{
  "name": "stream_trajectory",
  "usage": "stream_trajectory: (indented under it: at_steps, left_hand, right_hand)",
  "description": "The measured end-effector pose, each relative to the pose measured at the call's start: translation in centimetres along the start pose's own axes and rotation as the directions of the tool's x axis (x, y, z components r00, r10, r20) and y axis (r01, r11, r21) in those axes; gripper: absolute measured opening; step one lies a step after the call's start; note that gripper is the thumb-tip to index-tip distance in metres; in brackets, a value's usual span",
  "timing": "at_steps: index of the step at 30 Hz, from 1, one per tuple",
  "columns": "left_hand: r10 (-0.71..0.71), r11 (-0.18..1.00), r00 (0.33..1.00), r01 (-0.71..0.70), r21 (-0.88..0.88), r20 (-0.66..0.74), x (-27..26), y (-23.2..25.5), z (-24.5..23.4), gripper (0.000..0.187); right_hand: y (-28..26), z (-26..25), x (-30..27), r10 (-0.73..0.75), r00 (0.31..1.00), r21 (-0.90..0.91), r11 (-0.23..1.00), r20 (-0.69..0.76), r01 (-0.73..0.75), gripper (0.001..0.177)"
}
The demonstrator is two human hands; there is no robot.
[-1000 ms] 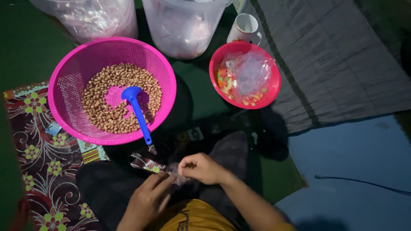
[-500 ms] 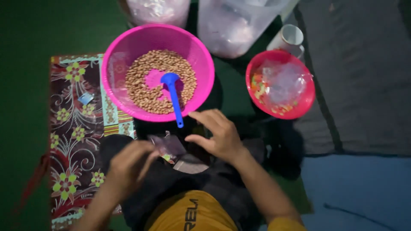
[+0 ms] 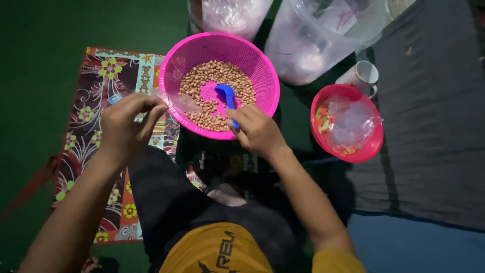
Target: Scooping peanuts from a bowl into small plastic bags for packaging
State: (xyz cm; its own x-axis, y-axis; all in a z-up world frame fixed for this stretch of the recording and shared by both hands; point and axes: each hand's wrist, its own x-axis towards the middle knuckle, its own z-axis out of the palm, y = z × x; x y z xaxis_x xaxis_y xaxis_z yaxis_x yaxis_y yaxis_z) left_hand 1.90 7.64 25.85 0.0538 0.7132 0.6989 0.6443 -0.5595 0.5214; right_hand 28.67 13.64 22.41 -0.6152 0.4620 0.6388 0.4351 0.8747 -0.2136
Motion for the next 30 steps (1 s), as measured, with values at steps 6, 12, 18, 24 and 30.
stream_trajectory:
  at_steps: [6,12,18,24,30]
  left_hand:
    - [0.038,0.999,0.999,-0.038,-0.015,0.02,0.9,-1.6,0.6,0.012]
    - [0.17,0.979,0.982,-0.178,0.096,0.083,1.0,-4.4,1.8,0.009]
    - [0.172,0.972,0.967,-0.198,0.126,0.19,1.5,-5.7,3.5,0.004]
    - [0.118,0.972,0.928,-0.181,0.148,0.354,2.2,-6.0,5.5,0.006]
    - [0.124,0.985,0.908,-0.161,0.061,0.4,2.9,-4.9,6.9,0.01]
  right_hand:
    - [-1.1,0.5,0.4,0.288,0.931,0.194,0.949,-0.225,-0.247,0.015]
    - [-1.5,-0.3,0.0,0.718,0.631,0.451,0.686,-0.294,-0.571,0.021]
    - [-0.6,-1.3,-1.4,0.776,0.498,0.594,0.623,-0.388,-0.509,0.024]
    - [-4.4,-5.8,1.6,0.669,0.548,0.488,0.743,-0.503,-0.459,0.027]
    - [-6.7,-6.7,4.3,0.565,0.658,0.418,0.821,-0.499,-0.389,0.022]
